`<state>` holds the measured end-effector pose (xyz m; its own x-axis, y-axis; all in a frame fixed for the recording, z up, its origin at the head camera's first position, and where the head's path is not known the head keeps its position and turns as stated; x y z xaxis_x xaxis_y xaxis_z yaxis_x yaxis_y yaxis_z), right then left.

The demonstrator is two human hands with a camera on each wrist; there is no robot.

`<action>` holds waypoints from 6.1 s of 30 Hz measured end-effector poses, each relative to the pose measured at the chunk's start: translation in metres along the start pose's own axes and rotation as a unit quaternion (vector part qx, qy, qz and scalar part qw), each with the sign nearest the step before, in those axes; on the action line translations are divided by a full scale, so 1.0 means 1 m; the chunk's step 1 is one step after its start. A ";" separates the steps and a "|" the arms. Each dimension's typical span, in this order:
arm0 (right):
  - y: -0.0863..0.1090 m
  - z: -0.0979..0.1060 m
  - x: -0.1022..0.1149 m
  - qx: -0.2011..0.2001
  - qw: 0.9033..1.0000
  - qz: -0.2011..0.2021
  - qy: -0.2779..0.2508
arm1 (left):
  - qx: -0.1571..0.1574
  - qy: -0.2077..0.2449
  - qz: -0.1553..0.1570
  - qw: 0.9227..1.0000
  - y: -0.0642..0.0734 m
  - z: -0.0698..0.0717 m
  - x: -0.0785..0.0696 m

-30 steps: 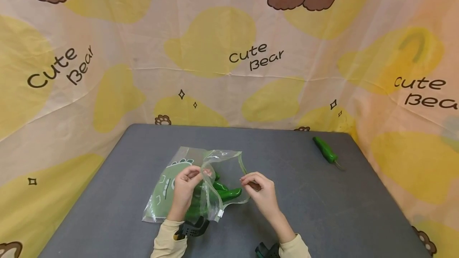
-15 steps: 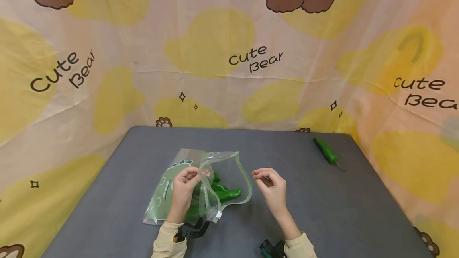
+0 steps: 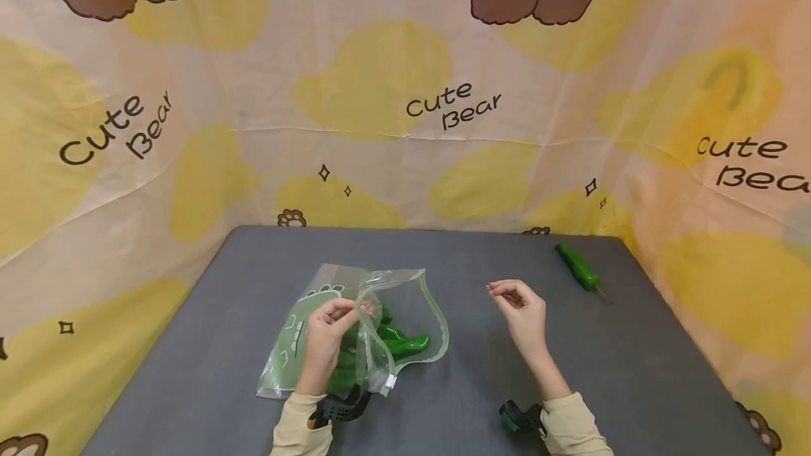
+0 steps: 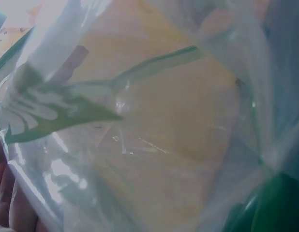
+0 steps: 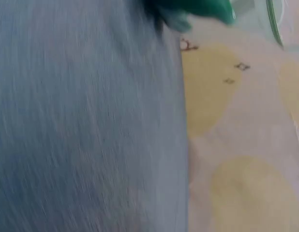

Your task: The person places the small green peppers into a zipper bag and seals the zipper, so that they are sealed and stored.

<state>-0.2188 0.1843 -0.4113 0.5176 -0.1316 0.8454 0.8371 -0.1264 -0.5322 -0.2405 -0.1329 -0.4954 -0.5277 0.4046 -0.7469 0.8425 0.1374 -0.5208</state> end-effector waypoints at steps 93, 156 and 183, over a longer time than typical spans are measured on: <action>-0.064 0.182 -0.108 0.109 0.808 -0.295 0.498 | 0.113 0.022 -0.025 0.993 -0.009 -0.019 -0.046; -0.016 0.052 -0.028 0.130 0.945 -0.242 0.179 | 0.112 -0.051 0.015 0.992 -0.002 -0.013 -0.030; 0.009 -0.014 0.011 0.236 0.951 -0.176 -0.090 | 0.038 -0.056 0.033 0.997 0.009 0.004 0.004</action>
<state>-0.2077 0.1684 -0.4076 0.1776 0.0133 0.9840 0.9283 0.3297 -0.1720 -0.2355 -0.1333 -0.5048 -0.4833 0.3061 -0.8202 0.8678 0.0437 -0.4950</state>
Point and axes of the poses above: each hand's wrist, its own y-axis away from the middle knuckle, its own z-axis out of the back of the hand, x = y × z, the point moved 3 cm from there along -y, towards the middle knuckle, and after that the axes turned 8 degrees about -z, right-handed, at the moved point
